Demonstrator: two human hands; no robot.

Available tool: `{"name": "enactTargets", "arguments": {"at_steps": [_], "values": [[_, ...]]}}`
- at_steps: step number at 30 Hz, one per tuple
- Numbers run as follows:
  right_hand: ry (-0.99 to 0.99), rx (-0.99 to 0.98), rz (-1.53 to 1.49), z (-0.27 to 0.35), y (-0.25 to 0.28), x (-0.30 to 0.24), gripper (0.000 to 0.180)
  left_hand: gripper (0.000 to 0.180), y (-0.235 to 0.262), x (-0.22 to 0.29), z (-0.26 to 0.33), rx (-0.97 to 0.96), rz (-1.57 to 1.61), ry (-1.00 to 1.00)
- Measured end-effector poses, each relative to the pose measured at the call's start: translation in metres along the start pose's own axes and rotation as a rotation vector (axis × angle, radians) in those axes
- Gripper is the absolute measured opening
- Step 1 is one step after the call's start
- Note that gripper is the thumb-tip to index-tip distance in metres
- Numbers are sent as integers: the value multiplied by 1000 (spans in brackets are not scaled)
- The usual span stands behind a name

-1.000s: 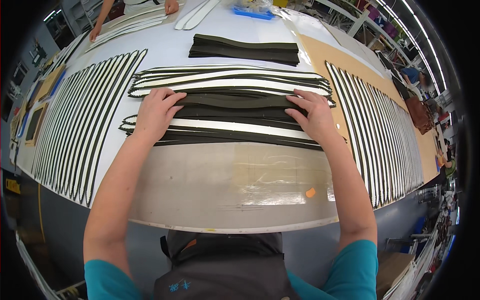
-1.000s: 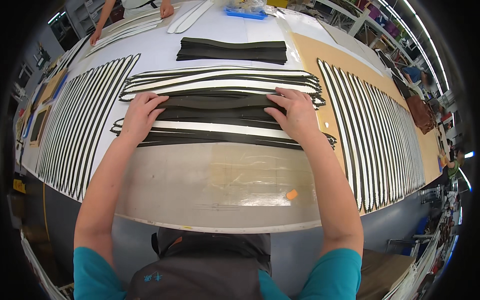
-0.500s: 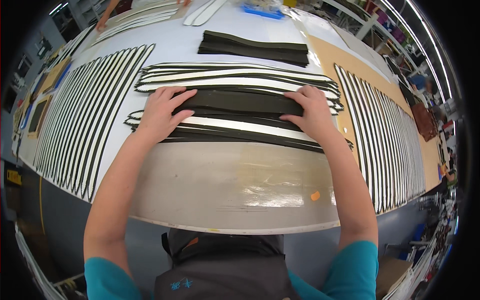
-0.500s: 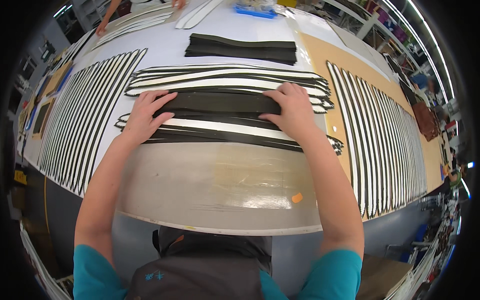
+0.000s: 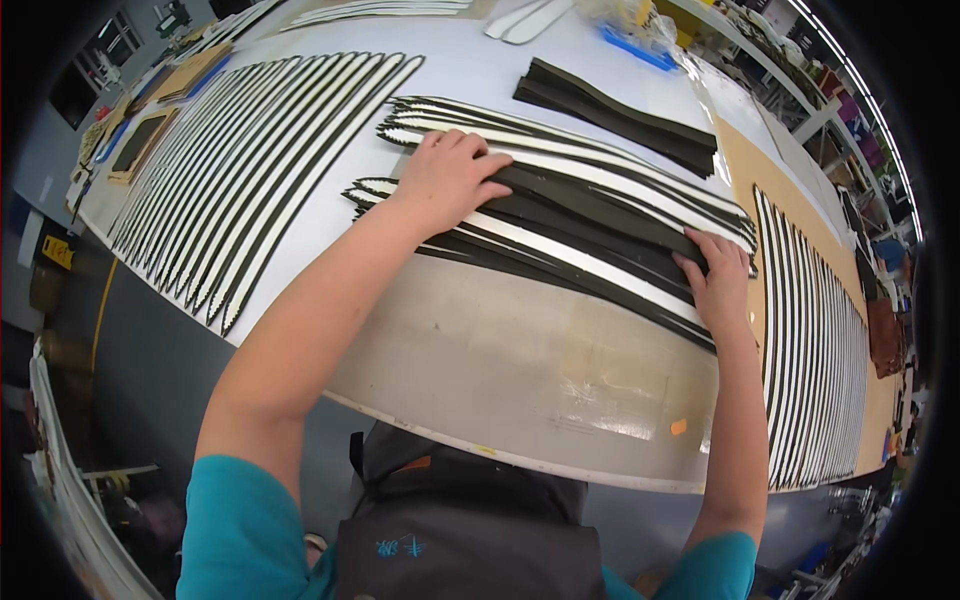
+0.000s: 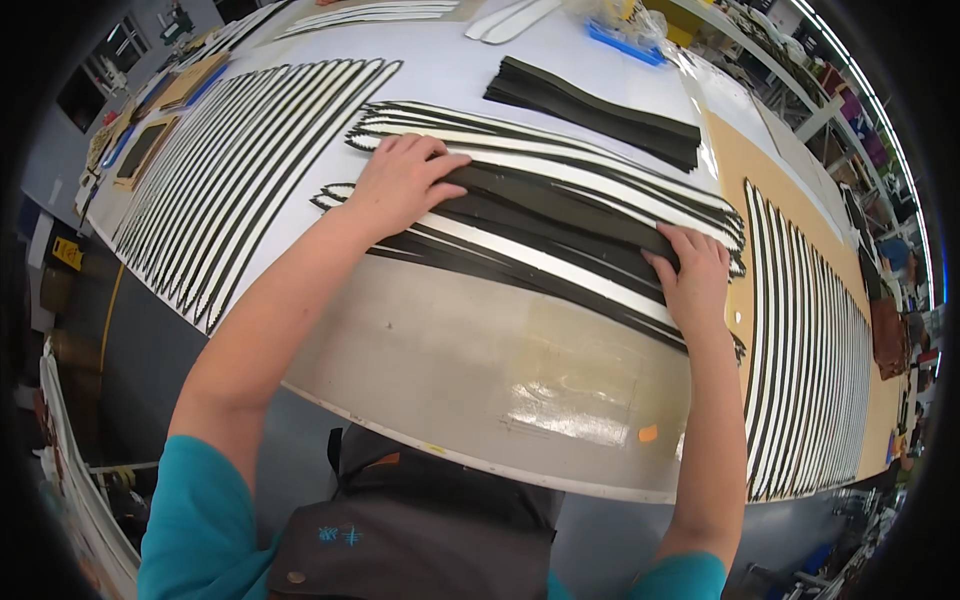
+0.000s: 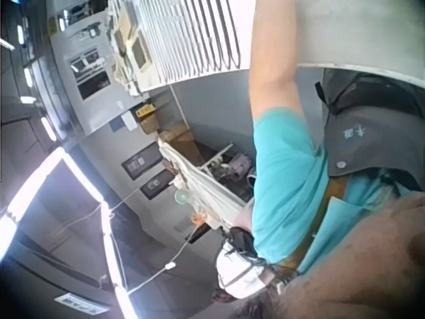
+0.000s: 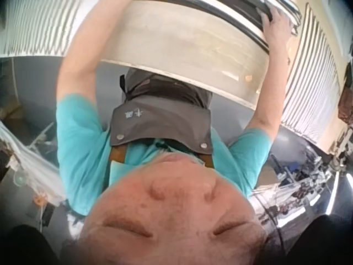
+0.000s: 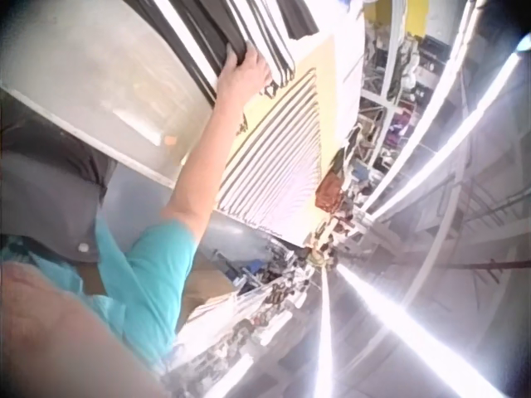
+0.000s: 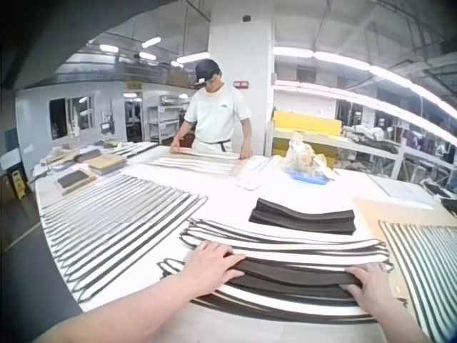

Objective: The person repeatedly picks up a long white fabric strip with a black edge and a separate black fabric piece. They align the black piece onto the white strip and use a small orange tool to rub or press along the seam. The process is repeated for multiple units on a workbench.

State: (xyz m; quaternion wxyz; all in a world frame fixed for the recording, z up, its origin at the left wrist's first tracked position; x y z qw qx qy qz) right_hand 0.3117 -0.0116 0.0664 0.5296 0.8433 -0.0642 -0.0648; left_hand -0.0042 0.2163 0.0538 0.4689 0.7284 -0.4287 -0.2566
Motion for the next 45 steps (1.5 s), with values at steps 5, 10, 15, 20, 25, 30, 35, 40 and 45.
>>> {"name": "enactTargets", "arguments": {"at_steps": [5,10,15,20,25,30,35,40,45], "values": [[-141,-203,-73,1,11,0,62,51,4,13,8,-10,-33,81],[-219,33,-424,34,48,7,49,48,22,37,27,40,261,-74],[-261,-124,-246,78,47,-6,52,38,14,58,47,-14,356,-24],[-314,-30,-263,90,31,2,53,46,11,58,37,-132,452,119],[-315,97,-315,91,32,-7,50,40,14,60,33,-154,470,173],[-296,85,-407,95,35,-2,42,35,16,59,34,-195,627,249],[-337,166,-498,96,36,0,28,24,14,53,33,-125,841,366],[-251,302,-410,97,54,0,27,29,35,64,36,-64,627,138],[-291,101,-566,135,70,-25,34,39,66,55,76,-190,445,10]]}}
Point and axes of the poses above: each hand's wrist, its own z-axis away from the middle knuckle, its own y-axis out of the back of the hand, x = y × z, the point moved 3 cm from there along -z, towards the middle knuckle
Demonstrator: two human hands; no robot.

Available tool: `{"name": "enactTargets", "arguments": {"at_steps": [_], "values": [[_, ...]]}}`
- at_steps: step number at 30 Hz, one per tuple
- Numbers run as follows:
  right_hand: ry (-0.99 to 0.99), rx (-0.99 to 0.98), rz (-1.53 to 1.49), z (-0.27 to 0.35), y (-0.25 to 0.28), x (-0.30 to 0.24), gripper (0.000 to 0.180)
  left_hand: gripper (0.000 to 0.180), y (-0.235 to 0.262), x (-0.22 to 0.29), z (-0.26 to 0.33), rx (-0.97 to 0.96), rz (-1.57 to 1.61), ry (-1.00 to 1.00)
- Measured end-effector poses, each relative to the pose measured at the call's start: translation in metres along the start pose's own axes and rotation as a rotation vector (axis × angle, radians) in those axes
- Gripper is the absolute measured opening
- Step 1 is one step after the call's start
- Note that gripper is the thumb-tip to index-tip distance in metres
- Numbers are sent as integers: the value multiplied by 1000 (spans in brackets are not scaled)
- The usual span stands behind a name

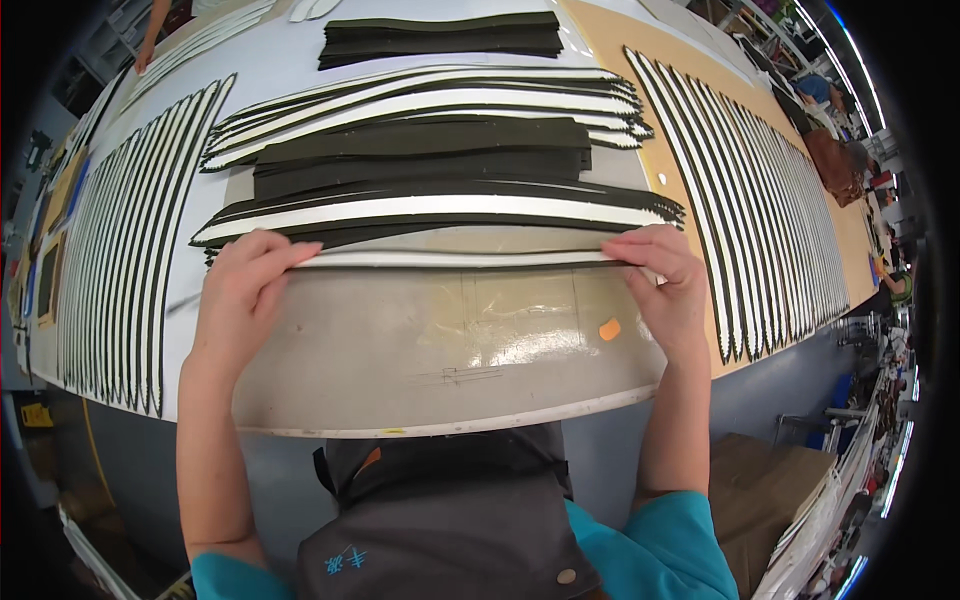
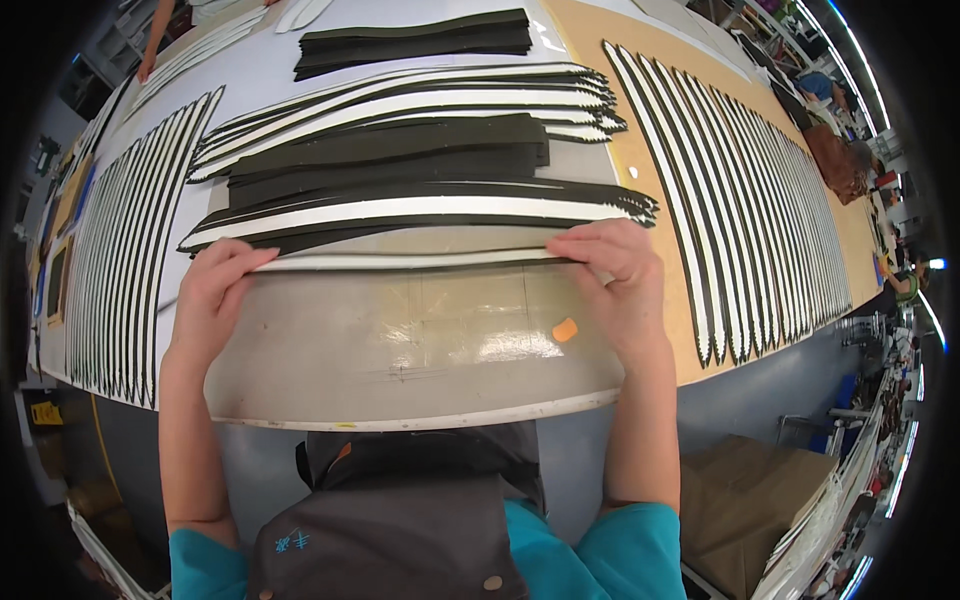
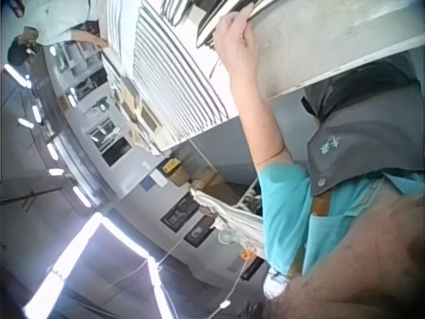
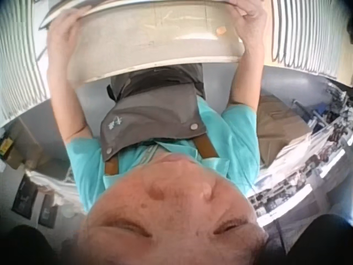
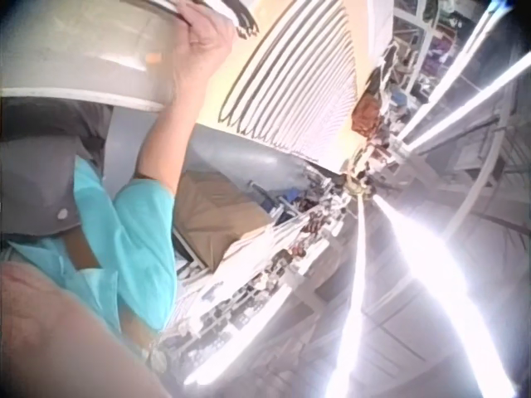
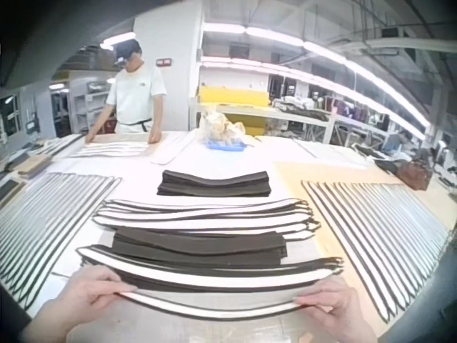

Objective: The person repeatedly picks up a long white fabric strip with a black edge and a separate black fabric piece. They align the black piece onto the white strip and use a small orange tool to rub or press along the seam. The process is repeated for multiple units on a workbench.

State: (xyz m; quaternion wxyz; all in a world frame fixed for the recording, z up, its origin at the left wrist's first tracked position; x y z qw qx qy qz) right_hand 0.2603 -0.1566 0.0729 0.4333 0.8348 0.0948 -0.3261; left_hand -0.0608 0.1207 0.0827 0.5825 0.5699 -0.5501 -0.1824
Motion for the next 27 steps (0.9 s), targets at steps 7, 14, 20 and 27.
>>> {"name": "enactTargets", "arguments": {"at_steps": [7,14,20,27], "values": [[-51,-51,119,39,11,-13,30,37,-13,20,40,45,-57,-6],[-64,-13,438,62,-3,-2,49,38,-63,88,25,-90,176,-152],[-119,-82,479,81,-2,-6,53,46,-83,110,13,-127,89,-142],[-167,-24,463,88,5,-4,62,44,-88,112,8,-101,75,-130]]}}
Point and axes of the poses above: each hand's wrist, its own z-axis away from the middle knuckle, its own y-axis out of the back of the hand, x = y × z, the point moved 3 cm from there along -z, towards the middle knuckle
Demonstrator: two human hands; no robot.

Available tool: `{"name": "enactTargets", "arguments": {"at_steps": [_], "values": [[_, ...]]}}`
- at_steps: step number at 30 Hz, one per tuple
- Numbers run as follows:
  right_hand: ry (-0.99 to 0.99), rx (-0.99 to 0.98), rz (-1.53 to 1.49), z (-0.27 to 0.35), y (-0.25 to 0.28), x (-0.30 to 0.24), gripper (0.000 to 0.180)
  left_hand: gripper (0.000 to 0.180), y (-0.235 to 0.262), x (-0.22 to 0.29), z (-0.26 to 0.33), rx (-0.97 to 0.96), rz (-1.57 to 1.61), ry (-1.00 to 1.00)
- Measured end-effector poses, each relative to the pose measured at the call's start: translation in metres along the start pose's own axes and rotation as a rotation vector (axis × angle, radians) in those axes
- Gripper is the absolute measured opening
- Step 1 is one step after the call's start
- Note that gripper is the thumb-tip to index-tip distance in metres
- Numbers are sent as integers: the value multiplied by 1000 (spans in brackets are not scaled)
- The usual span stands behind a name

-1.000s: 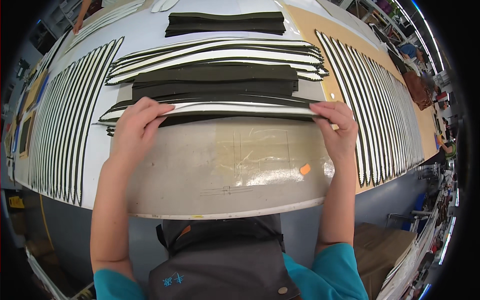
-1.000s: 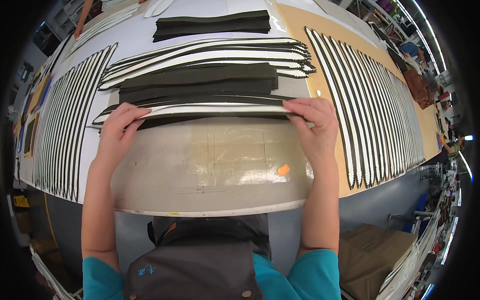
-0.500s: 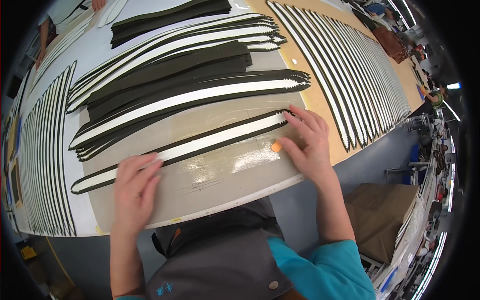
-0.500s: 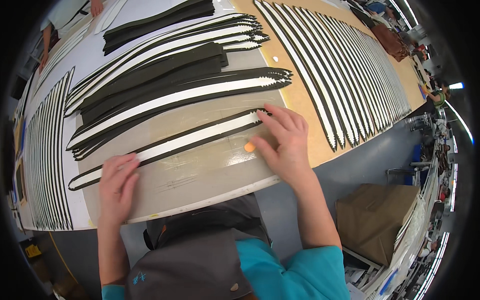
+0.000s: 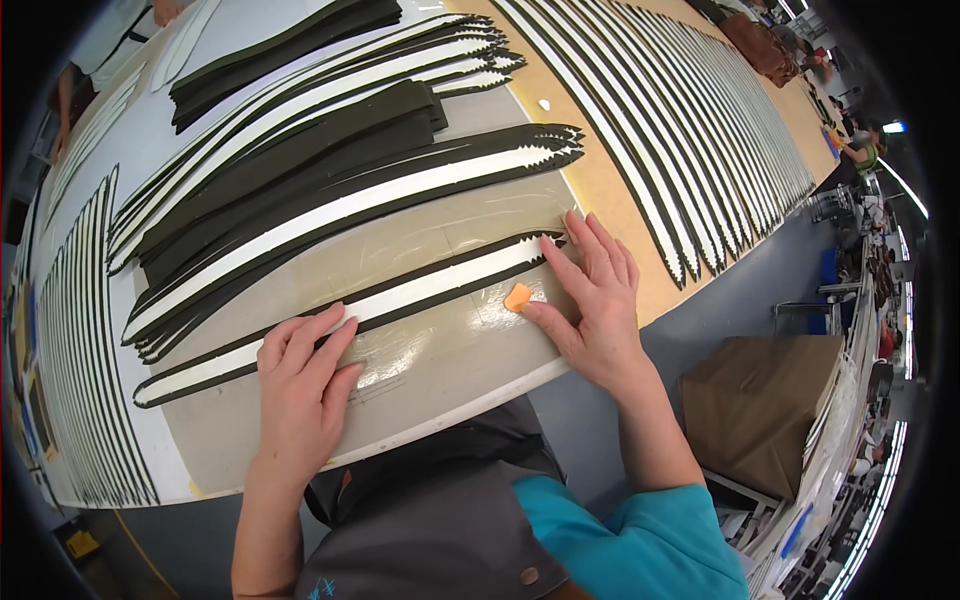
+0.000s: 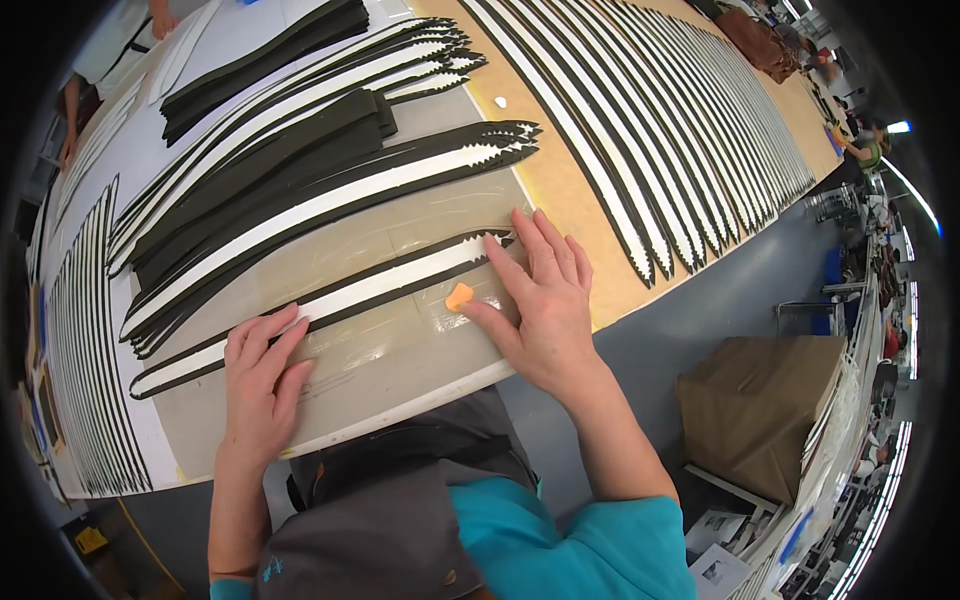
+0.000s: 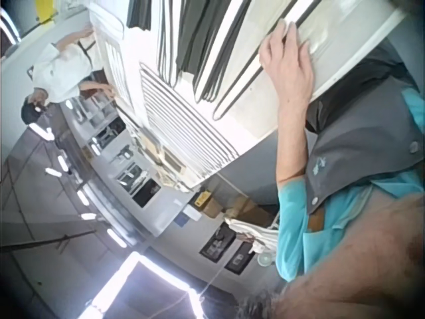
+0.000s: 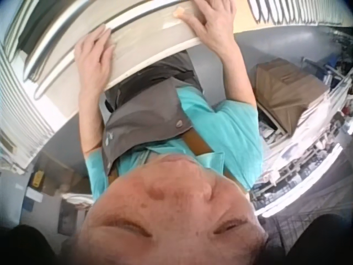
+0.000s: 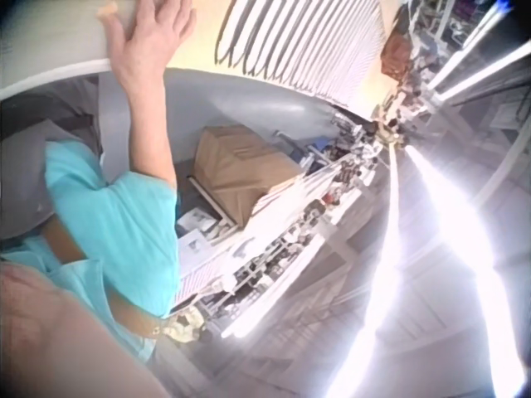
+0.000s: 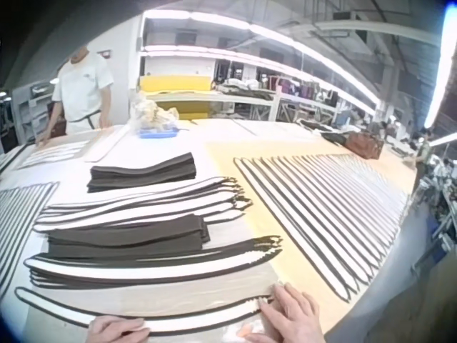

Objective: The person repeatedly picks up a long white fabric strip with a black edge and a separate black fabric piece. They align the black piece onto the white strip and use a small orange tool to rub or press along the seam. The process is repeated for multiple units on a workbench.

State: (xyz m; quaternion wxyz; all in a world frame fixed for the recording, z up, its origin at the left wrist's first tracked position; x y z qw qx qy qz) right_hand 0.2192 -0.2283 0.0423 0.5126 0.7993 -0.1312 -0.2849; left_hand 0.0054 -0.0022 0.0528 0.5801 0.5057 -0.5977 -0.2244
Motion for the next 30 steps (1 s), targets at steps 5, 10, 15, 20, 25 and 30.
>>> {"name": "enactTargets", "arguments": {"at_steps": [5,10,15,20,25,30], "values": [[-22,-9,-1,0,0,6,64,44,-2,2,-5,-11,8,0],[-19,-24,-30,-4,2,8,63,41,1,2,-8,-30,23,14],[-32,-41,-41,-5,5,9,60,34,5,4,-12,-30,25,9],[-46,-46,-48,-7,4,12,59,26,11,6,-33,-25,9,-52],[-48,-43,-63,-6,2,11,56,30,-12,25,-61,-52,129,-201],[-52,-48,-63,-7,1,11,55,46,-40,31,-76,-54,93,-320]]}}
Point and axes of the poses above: each hand's wrist, its own z-axis away from the middle knuckle, its own y-axis out of the back of the hand, x = y × z, the point moved 3 cm from there along -z, towards the middle knuckle
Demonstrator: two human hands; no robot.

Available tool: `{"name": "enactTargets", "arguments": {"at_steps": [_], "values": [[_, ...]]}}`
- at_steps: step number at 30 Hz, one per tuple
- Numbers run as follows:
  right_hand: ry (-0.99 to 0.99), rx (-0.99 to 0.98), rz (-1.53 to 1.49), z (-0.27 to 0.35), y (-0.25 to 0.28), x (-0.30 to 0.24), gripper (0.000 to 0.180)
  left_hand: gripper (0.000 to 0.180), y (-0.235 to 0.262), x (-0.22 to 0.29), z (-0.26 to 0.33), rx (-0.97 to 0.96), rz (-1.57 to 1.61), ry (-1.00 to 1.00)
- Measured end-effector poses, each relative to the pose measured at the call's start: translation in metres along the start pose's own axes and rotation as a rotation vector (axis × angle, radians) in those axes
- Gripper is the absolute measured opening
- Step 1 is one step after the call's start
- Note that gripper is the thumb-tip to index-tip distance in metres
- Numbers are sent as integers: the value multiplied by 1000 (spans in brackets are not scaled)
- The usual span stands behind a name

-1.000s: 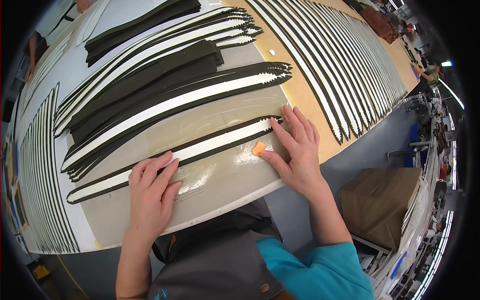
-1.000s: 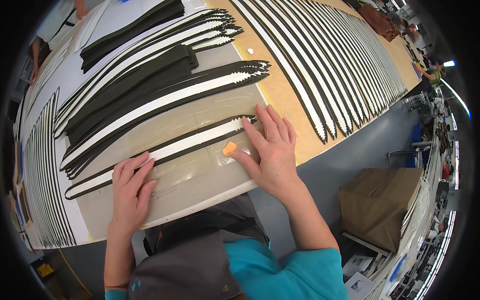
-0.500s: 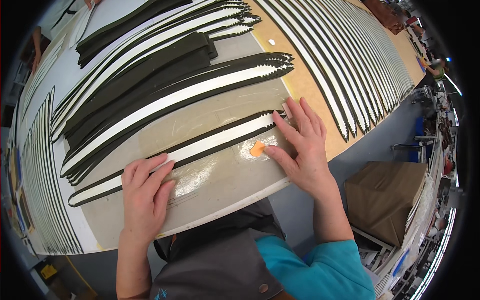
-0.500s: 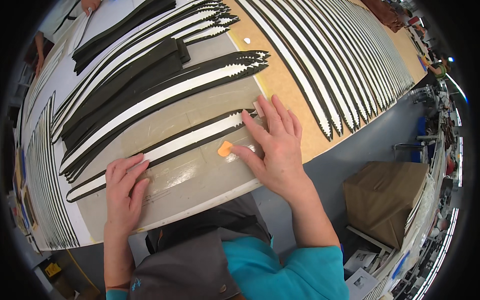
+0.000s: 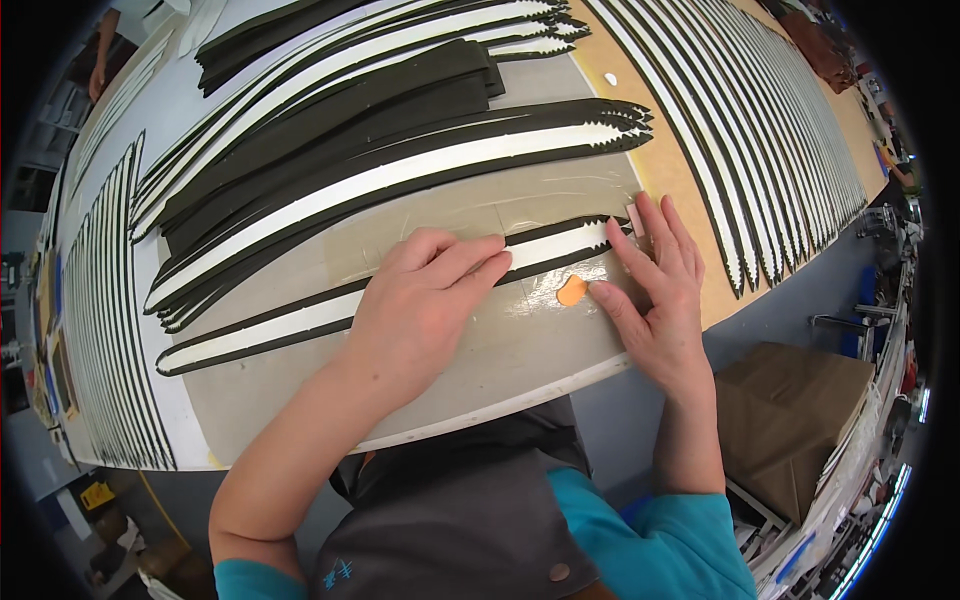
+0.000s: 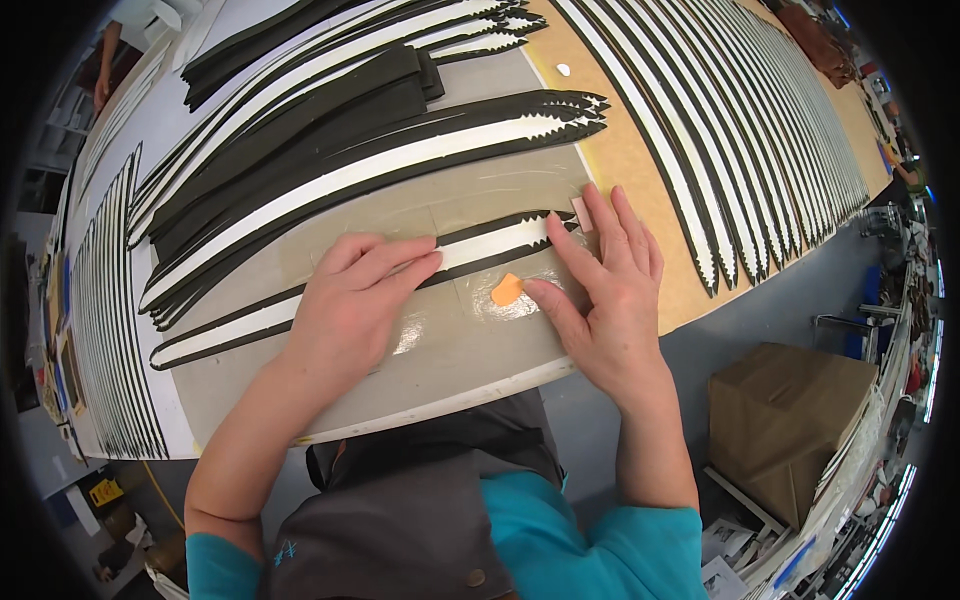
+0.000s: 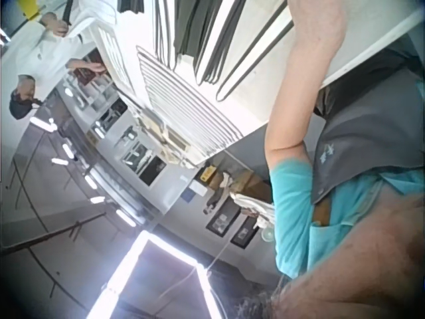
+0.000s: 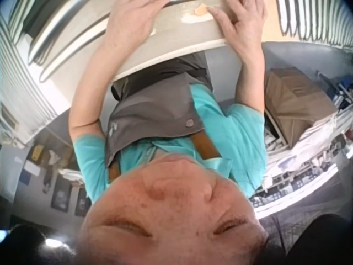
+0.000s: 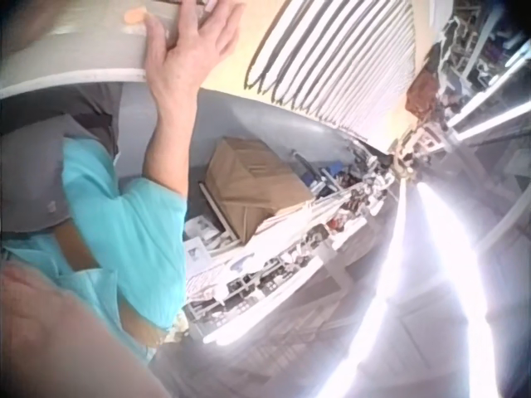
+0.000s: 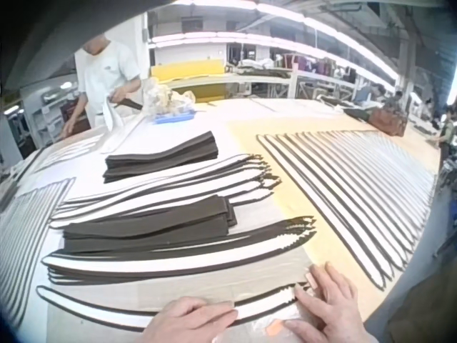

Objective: The person repeatedly picks up a long white fabric strip with a black edge and a separate black fabric piece. They align the black piece onto the white strip and use a small orange tool to rub or press along the seam. The process is repeated for multiple units on a workbench.

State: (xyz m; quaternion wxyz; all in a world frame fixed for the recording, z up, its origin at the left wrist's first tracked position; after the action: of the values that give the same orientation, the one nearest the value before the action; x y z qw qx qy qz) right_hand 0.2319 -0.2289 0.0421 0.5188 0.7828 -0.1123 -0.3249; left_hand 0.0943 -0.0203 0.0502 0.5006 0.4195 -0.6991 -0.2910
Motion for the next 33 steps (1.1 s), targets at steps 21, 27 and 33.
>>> {"name": "enactTargets", "arguments": {"at_steps": [21,27,33], "values": [[161,10,155,-54,22,6,34,48,-6,1,9,14,-70,2],[-358,-93,-736,-41,0,-17,30,49,-12,-13,10,-5,4,-40],[-290,120,-692,-34,-38,-42,33,55,-13,-17,11,-9,38,-65]]}}
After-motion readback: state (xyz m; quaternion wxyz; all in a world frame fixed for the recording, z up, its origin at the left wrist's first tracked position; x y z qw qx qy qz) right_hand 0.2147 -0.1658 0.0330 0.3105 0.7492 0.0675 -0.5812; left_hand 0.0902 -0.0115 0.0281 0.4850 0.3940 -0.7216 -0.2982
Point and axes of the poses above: each hand's wrist, its own z-axis away from the middle knuckle, its own y-axis out of the back of the hand, x = y × z, the point moved 3 cm from there along -z, towards the middle knuckle
